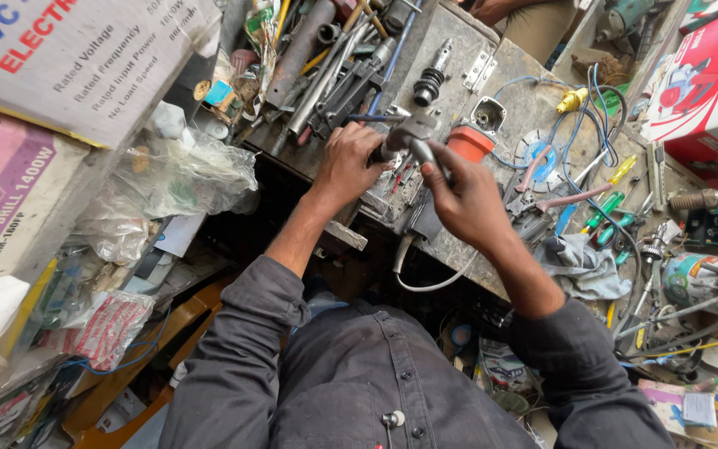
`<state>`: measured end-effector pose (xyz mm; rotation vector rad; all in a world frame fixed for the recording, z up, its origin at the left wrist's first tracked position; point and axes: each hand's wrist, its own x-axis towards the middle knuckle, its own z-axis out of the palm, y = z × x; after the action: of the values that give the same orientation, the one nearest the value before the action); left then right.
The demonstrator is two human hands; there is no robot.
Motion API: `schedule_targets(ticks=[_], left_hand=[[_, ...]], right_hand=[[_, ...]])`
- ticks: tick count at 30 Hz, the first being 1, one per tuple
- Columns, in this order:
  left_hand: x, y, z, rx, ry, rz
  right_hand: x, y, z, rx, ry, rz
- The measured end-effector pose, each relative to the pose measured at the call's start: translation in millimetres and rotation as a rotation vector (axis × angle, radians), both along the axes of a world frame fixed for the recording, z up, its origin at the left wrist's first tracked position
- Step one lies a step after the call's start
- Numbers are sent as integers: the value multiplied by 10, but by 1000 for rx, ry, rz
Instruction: The person works at a cluttered workbench repairing an angle grinder. They pick up and set down small metal parts, use a hammer and pliers on components, open a cardboard box of spare parts, handle a yellow switch component, and fit a round part onto the grinder body.
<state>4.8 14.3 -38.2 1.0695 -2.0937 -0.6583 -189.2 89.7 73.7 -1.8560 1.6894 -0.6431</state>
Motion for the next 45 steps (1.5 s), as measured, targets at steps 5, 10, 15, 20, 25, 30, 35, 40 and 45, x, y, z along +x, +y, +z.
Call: schedule_targets(ticks=[5, 10, 15, 20, 25, 30, 35, 40, 45], left_hand=[[7, -24, -64, -21, 26, -14], [16, 10, -57, -18, 10, 12], [6, 14, -15, -78, -1, 39], [-7, 12, -46, 3, -14, 25], [-13, 41, -32, -43, -22, 40], [-36, 7, -8, 8, 8, 48], [-31, -3, -46, 7, 10, 32], [-36, 16, -35, -6, 14, 42], [-54, -5, 5, -14, 39, 31]], right_hand=[[-173, 226, 396, -215, -152, -179], [62, 141, 238, -551, -349, 36], [-90, 18, 261, -108, 45, 17], [-227, 245, 209, -334, -518, -215], [-35, 29, 43, -223, 55, 142], [-166, 193, 464, -260, -154, -10], [-7, 37, 254, -632, -276, 163], [-152, 25, 282, -123, 121, 111], [-183, 188, 467, -368, -330, -134]])
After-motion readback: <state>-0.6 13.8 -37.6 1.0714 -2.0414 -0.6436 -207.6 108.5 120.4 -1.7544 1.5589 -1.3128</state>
